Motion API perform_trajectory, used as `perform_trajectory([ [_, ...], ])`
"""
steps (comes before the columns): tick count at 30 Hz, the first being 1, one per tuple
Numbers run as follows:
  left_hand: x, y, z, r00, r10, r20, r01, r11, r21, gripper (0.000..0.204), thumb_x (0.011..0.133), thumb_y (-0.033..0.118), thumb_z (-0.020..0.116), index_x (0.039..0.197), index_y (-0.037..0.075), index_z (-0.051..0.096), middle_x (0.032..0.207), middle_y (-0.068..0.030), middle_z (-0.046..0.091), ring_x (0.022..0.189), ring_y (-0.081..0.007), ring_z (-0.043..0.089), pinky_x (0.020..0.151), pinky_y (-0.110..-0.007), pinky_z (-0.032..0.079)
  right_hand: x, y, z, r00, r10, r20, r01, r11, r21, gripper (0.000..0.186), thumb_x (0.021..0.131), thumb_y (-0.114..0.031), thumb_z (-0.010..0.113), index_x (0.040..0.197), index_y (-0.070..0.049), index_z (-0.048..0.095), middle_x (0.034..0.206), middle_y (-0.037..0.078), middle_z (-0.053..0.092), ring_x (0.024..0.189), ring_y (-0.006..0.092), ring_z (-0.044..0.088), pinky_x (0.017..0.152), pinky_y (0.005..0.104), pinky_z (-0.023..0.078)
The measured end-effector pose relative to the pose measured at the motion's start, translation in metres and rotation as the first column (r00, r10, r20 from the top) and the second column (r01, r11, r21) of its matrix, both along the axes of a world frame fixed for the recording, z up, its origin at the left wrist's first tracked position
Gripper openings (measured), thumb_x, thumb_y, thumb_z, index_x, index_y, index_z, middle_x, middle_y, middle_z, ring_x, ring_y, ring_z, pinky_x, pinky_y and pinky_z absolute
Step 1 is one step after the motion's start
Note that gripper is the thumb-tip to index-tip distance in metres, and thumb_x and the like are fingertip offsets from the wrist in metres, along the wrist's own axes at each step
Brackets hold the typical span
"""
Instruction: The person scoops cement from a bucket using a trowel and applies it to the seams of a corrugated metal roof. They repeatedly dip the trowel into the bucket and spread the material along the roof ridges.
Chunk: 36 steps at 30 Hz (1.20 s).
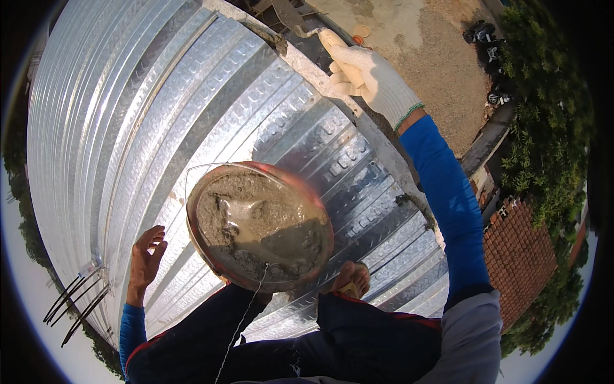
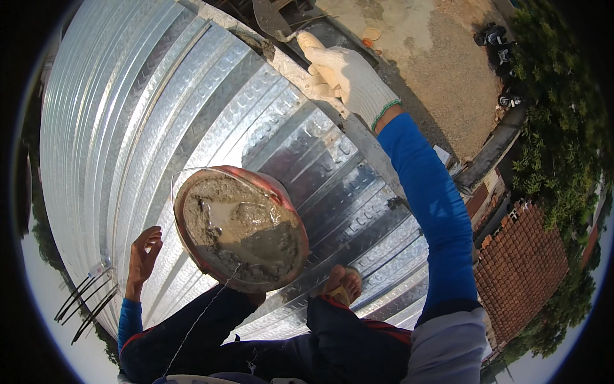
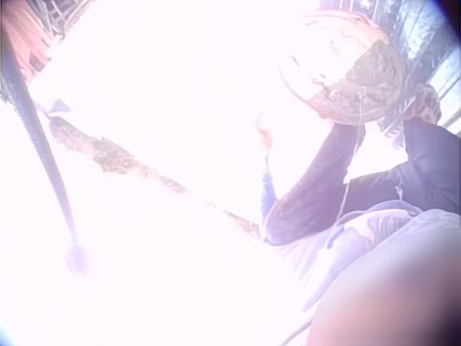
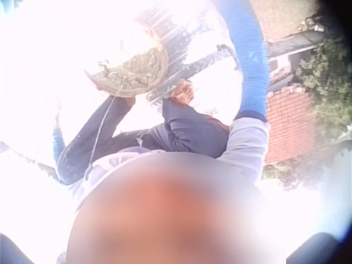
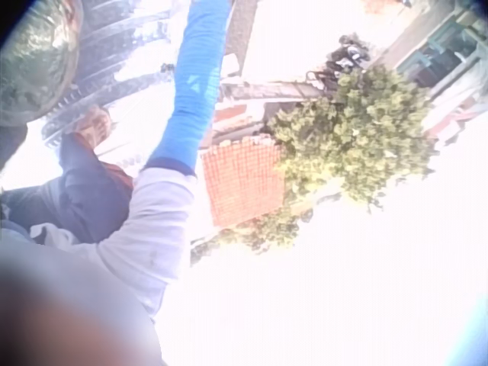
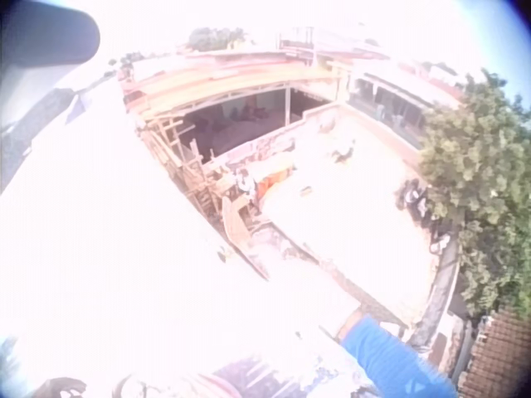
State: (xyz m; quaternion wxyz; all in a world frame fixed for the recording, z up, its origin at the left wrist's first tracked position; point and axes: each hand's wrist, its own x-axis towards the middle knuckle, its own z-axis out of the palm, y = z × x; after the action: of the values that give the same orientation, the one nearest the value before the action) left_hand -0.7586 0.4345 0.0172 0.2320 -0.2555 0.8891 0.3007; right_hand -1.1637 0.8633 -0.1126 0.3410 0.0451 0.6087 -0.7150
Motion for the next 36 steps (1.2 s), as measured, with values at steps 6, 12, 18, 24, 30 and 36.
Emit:
perform_trajectory([
  [6,0.004,-0.002,0.000,1.000,0.000,-0.005,0.000,1.000,-0.001,0.038,0.096,0.011,0.069,0.133,0.002,0.064,0.120,-0.0184,0.072,0.110,-0.0282,0.070,0.092,-0.040,0.056,-0.012,0.013,0.002,0.990,0.134,-0.045,-0.129,0.987,0.098,0.053,0.099,-0.045,0.068,0.132,-0.003,0.063,0.092,0.005,0.064,0.066,0.0077,0.056,0.049,0.0219,0.044],
  [12,0.005,-0.002,0.000,1.000,0.004,0.002,-0.004,1.000,0.007,0.038,0.097,0.011,0.068,0.133,0.001,0.064,0.119,-0.0190,0.072,0.110,-0.0283,0.070,0.092,-0.040,0.056,-0.002,0.008,0.006,0.977,0.161,-0.143,-0.127,0.967,0.223,0.055,0.099,-0.048,0.069,0.136,-0.007,0.065,0.079,0.006,0.065,0.050,0.0042,0.051,0.036,0.0217,0.036],
  [18,0.004,-0.002,0.000,1.000,0.004,0.014,-0.004,1.000,0.004,0.037,0.097,0.010,0.067,0.133,0.001,0.064,0.119,-0.0194,0.072,0.110,-0.0285,0.070,0.092,-0.040,0.056,0.004,-0.004,-0.011,0.957,0.235,-0.169,-0.174,0.933,0.315,0.057,0.098,-0.051,0.069,0.133,-0.006,0.068,0.077,0.004,0.065,0.046,0.0034,0.047,0.037,0.0199,0.036],
  [24,0.002,-0.003,-0.002,1.000,-0.014,0.001,0.014,1.000,0.007,0.037,0.097,0.011,0.068,0.132,0.001,0.065,0.119,-0.0192,0.072,0.110,-0.0284,0.070,0.092,-0.040,0.057,0.000,-0.020,-0.011,0.954,0.173,-0.247,-0.140,0.979,0.146,0.058,0.096,-0.052,0.070,0.130,-0.005,0.069,0.079,0.003,0.066,0.053,0.0024,0.051,0.044,0.0190,0.041],
  [30,0.001,-0.004,-0.002,1.000,0.009,0.019,-0.009,1.000,0.007,0.037,0.097,0.010,0.068,0.132,0.001,0.065,0.119,-0.0185,0.072,0.110,-0.0276,0.070,0.092,-0.040,0.056,-0.017,-0.015,0.015,0.893,0.361,-0.270,-0.189,0.843,0.503,0.060,0.100,-0.054,0.063,0.133,-0.004,0.067,0.080,0.003,0.062,0.053,0.0033,0.049,0.042,0.0180,0.036],
  [36,-0.004,0.000,0.000,1.000,-0.009,0.007,0.009,1.000,0.016,0.037,0.096,0.010,0.068,0.132,0.001,0.065,0.120,-0.0177,0.072,0.111,-0.0268,0.070,0.093,-0.040,0.056,-0.040,-0.029,0.014,0.869,0.366,-0.334,-0.219,0.888,0.405,0.057,0.101,-0.048,0.063,0.137,-0.004,0.063,0.084,0.005,0.062,0.056,0.0046,0.050,0.038,0.0182,0.032],
])
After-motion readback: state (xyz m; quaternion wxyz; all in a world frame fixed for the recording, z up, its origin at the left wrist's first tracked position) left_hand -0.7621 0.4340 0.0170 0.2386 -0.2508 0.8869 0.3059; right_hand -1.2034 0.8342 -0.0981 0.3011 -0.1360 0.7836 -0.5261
